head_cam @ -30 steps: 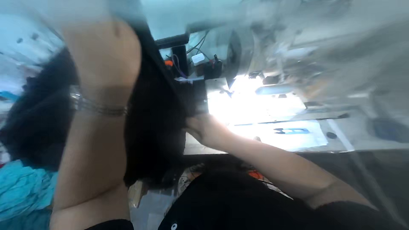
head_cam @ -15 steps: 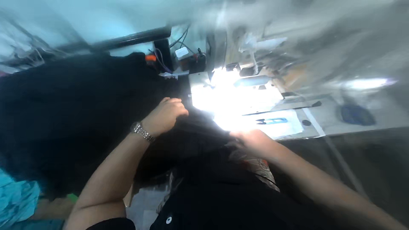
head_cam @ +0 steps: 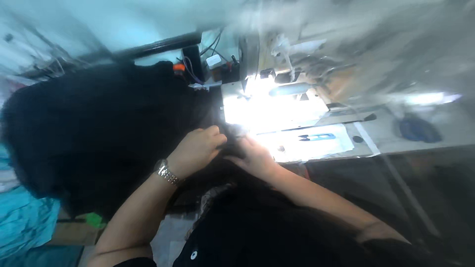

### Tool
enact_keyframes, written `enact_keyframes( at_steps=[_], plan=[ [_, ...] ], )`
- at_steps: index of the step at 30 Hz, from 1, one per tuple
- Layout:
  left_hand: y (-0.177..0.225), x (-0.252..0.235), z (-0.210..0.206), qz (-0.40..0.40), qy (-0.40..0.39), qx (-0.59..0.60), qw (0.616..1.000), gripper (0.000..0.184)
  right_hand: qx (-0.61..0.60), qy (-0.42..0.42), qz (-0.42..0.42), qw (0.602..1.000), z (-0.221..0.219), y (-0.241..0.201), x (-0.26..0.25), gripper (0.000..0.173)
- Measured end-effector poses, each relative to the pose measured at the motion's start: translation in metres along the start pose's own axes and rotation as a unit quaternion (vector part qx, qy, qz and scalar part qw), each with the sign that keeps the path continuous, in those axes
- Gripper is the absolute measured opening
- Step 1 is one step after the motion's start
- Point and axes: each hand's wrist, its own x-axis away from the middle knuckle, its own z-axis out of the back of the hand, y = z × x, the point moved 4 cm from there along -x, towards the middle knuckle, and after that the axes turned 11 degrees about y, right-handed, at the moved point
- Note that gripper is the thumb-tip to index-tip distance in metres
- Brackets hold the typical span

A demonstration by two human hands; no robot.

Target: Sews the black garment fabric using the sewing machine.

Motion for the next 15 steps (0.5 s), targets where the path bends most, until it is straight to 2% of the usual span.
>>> enact_keyframes(
  at_steps=[2,4,11,15],
  plan=[
    [0.010,0.003,0.002,0.004,-0.003,-0.004,1.000,0.011,0.008,0.016,0.017,1.000,-0.006,0.002,-0.005,0.023],
    [0.016,0.007,0.004,0.004,-0.001,-0.006,1.000,0.011,-0.003,0.054,0.025,0.998,-0.003,0.007,-0.010,0.013],
    [0.030,0.013,0.007,0.065,0.027,-0.024,0.997,0.029,-0.035,0.118,0.031,0.992,0.009,0.012,-0.015,0.016],
    [0.024,0.009,0.006,0.094,0.086,-0.051,0.991,0.018,-0.057,0.117,0.005,0.991,0.007,0.018,-0.018,0.015]
  ],
)
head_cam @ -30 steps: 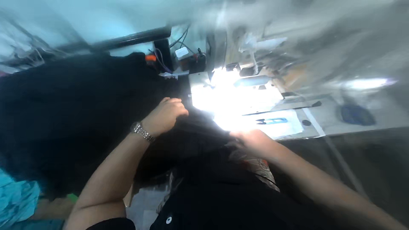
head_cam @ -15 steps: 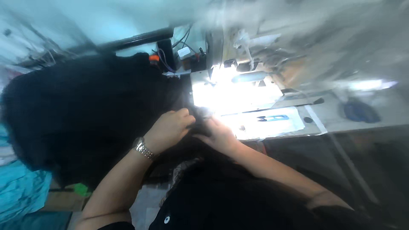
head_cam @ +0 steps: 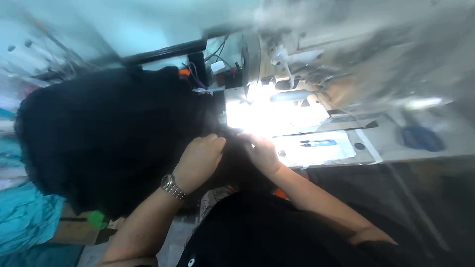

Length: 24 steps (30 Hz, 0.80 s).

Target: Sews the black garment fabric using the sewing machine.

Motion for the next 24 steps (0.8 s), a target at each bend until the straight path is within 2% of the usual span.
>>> enact_keyframes(
  at_steps=[3,6,7,9,10,12,14,18,19,21,23,24],
  plan=[
    [-0.010,-0.016,0.001,0.068,0.060,0.084,0.992,0.015,-0.123,-0.048,-0.115,0.985,0.000,0.004,-0.005,0.011],
    [-0.022,-0.044,-0.015,0.174,0.046,0.261,0.948,0.015,-0.236,-0.133,-0.326,0.906,0.004,0.007,-0.010,0.016],
    [-0.024,-0.054,-0.023,0.199,0.044,0.288,0.936,0.016,-0.246,-0.136,-0.373,0.884,0.006,0.009,-0.010,0.017],
    [-0.026,-0.075,-0.037,0.198,0.045,0.258,0.944,0.015,-0.252,-0.125,-0.421,0.863,0.012,0.016,-0.007,0.019],
    [-0.028,-0.087,-0.046,0.183,0.044,0.215,0.958,0.015,-0.246,-0.112,-0.423,0.865,0.015,0.020,-0.005,0.018],
    [-0.036,-0.110,-0.072,0.163,0.013,0.129,0.978,0.021,-0.195,-0.082,-0.392,0.895,0.024,0.028,-0.003,0.014],
    [-0.040,-0.129,-0.098,0.165,-0.024,0.079,0.983,0.023,-0.119,-0.091,-0.347,0.926,0.032,0.040,-0.003,0.021],
    [-0.033,-0.152,-0.115,0.122,0.039,0.106,0.986,0.023,0.058,-0.132,-0.276,0.950,0.041,0.048,-0.018,0.025],
    [-0.035,-0.156,-0.117,0.135,0.014,0.120,0.984,0.027,0.091,-0.142,-0.260,0.951,0.040,0.045,-0.022,0.025],
    [-0.042,-0.161,-0.123,0.223,-0.032,0.179,0.958,0.031,0.140,-0.163,-0.236,0.947,0.038,0.040,-0.029,0.025],
    [-0.046,-0.166,-0.131,0.282,-0.012,0.236,0.930,0.032,0.174,-0.180,-0.219,0.943,0.034,0.039,-0.034,0.026],
    [-0.047,-0.169,-0.135,0.271,-0.006,0.231,0.935,0.034,0.188,-0.179,-0.203,0.944,0.032,0.039,-0.036,0.025]
  ],
)
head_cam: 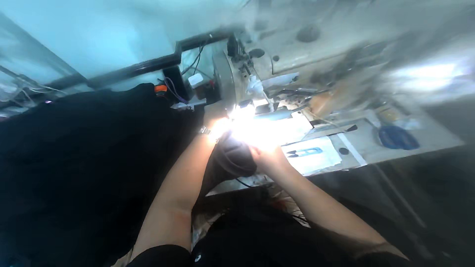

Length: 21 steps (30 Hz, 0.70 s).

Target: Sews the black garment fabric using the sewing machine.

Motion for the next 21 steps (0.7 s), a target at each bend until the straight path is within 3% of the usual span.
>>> enact_keyframes(
  at_steps=[4,12,18,21],
  plan=[
    [0.003,-0.012,-0.008,-0.044,-0.043,-0.110,0.992,0.041,0.014,0.020,0.020,1.000,0.000,-0.003,-0.004,0.023],
    [0.013,0.001,0.005,-0.041,-0.014,0.036,0.998,0.038,-0.030,0.033,0.026,0.999,-0.001,0.001,0.012,0.025],
    [0.018,-0.006,0.003,-0.065,0.004,-0.011,0.998,0.034,-0.022,0.055,0.038,0.998,-0.002,0.002,0.009,0.023],
    [-0.003,-0.020,-0.012,-0.070,-0.004,-0.066,0.995,0.034,-0.022,0.061,0.033,0.997,-0.004,0.003,0.008,0.022]
  ],
)
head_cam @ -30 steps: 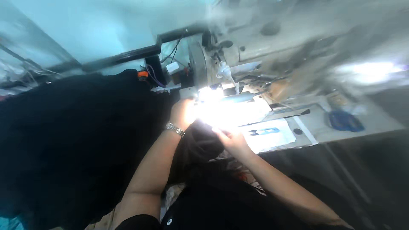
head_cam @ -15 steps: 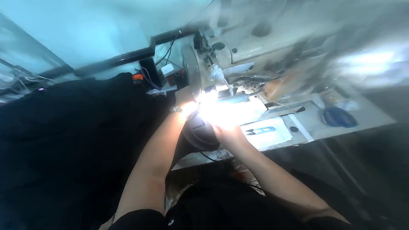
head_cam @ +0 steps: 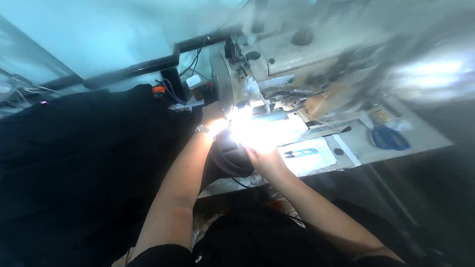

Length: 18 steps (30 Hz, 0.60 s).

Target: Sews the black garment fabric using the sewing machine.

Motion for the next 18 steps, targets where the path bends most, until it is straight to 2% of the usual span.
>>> enact_keyframes(
  at_steps=[2,5,7,9,10,12,14,18],
  plan=[
    [-0.009,-0.003,-0.006,-0.007,0.003,-0.006,1.000,0.033,0.000,-0.011,-0.010,1.000,-0.001,0.000,0.001,0.022],
    [0.001,0.001,0.008,-0.026,0.002,0.015,1.000,0.034,0.007,-0.022,-0.006,1.000,0.000,0.000,0.001,0.023],
    [0.002,0.014,0.021,-0.056,0.040,0.036,0.997,0.040,0.005,-0.031,0.007,0.999,0.001,0.002,0.003,0.023],
    [0.007,0.045,0.039,-0.126,0.100,-0.017,0.987,0.045,-0.003,-0.026,0.019,0.999,0.000,0.005,0.006,0.023],
    [0.013,0.062,0.048,-0.146,0.117,-0.052,0.981,0.044,-0.010,-0.023,0.022,0.999,0.000,0.006,0.007,0.023],
    [0.019,0.081,0.048,-0.181,0.125,-0.106,0.970,0.030,-0.014,-0.024,0.018,0.999,0.000,0.006,0.007,0.024],
    [0.021,0.089,0.039,-0.197,0.096,-0.115,0.969,0.017,-0.019,-0.034,0.009,0.999,0.002,0.004,0.007,0.023],
    [0.026,0.087,0.030,-0.259,0.083,-0.120,0.955,0.017,-0.010,-0.038,0.004,0.999,0.004,0.001,0.005,0.025]
  ],
)
